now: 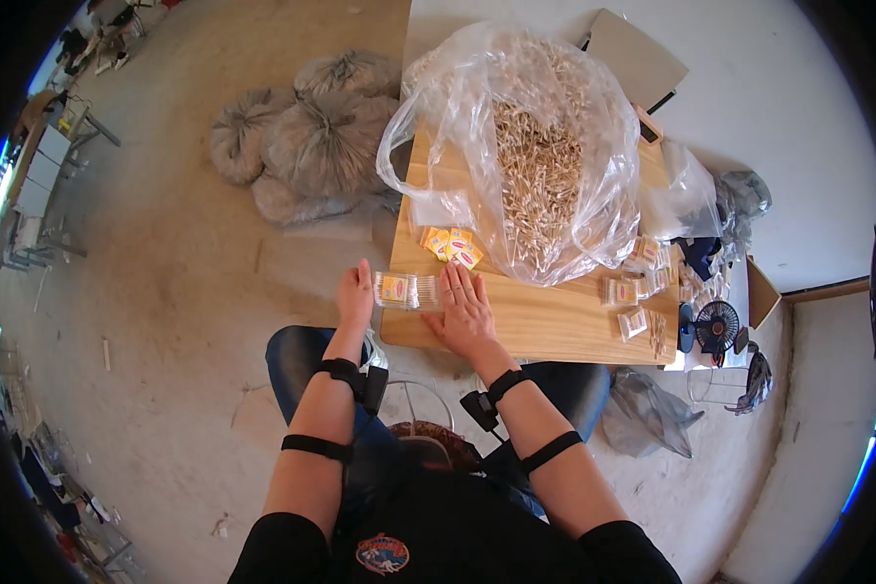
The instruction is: Counting medical swabs and placing them into individual plastic packets.
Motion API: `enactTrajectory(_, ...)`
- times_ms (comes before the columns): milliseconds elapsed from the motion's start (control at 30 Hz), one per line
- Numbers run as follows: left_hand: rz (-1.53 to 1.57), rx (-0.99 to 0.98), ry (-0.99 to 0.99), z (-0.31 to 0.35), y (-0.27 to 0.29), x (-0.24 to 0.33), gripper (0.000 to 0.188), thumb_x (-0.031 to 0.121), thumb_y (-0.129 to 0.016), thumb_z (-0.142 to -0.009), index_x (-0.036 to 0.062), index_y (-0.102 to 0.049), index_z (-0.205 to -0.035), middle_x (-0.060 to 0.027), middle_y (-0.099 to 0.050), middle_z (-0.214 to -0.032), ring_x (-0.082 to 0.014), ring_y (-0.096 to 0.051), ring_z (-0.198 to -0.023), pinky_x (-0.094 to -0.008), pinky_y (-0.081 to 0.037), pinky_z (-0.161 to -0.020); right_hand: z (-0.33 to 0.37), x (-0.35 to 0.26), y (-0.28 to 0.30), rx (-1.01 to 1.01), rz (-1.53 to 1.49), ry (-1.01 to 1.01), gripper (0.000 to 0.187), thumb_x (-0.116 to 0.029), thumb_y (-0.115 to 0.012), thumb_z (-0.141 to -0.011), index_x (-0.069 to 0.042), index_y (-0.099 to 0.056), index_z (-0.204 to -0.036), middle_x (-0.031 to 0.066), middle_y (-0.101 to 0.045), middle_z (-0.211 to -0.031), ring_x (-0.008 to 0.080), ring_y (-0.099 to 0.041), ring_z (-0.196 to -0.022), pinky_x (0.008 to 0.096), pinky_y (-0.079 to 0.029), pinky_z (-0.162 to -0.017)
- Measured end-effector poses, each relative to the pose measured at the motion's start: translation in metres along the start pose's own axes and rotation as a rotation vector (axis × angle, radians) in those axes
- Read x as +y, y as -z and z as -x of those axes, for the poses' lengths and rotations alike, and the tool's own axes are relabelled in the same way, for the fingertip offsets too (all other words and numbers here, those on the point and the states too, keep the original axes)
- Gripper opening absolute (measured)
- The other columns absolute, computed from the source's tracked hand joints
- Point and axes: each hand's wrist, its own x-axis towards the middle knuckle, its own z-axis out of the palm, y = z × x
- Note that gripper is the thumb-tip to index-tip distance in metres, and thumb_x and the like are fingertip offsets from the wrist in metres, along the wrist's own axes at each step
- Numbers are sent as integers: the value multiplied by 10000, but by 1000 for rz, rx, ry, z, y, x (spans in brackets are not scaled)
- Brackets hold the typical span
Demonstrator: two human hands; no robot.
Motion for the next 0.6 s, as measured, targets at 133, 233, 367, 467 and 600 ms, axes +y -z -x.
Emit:
enactTrajectory(133, 11, -36, 18, 3, -5, 1, 648, 575, -404, -983, -23, -628, -871, -234, -651, -805, -416, -631, -811, -473, -477, -731, -5, -4, -6, -34, 42, 9, 829, -527, -524, -901, 31, -305, -1473, 161, -290, -1561, 278, -217, -1471, 501, -142, -1190)
enactTrajectory(233, 12, -11, -14, 4, -5, -2, 629, 567, -396, -986, -6, -631, -877, -240, -650, -809, -447, -623, -821, -491, -479, -722, -4, -9, -10, 3, 17, 18, 822, -525, -522, -903, 30, -312, -1471, 159, -285, -1564, 274, -204, -1476, 512, -134, -1189)
enactTrajectory(367, 1, 20, -71, 6, -4, 2, 591, 531, -412, -993, -9, -625, -877, -255, -639, -809, -464, -609, -815, -500, -475, -709, -2, -21, -13, -27, 23, -44, 824, -537, -501, -911, 28, -303, -1478, 159, -268, -1571, 273, -176, -1484, 524, -112, -1189)
enactTrajectory(467, 31, -37, -39, 6, -2, 9, 573, 513, -423, -994, -12, -621, -876, -261, -635, -802, -466, -608, -800, -503, -473, -698, -6, -36, -13, -61, -5, -79, 824, -529, -507, -910, 39, -306, -1473, 171, -262, -1570, 283, -175, -1483, 524, -96, -1191)
enactTrajectory(600, 8, 3, -83, 3, -2, 10, 560, 497, -431, -996, -14, -623, -870, -265, -631, -795, -468, -605, -792, -501, -473, -695, -12, -49, -17, -47, -9, -92, 828, -517, -516, -910, 51, -298, -1472, 181, -259, -1569, 284, -165, -1486, 520, -82, -1193)
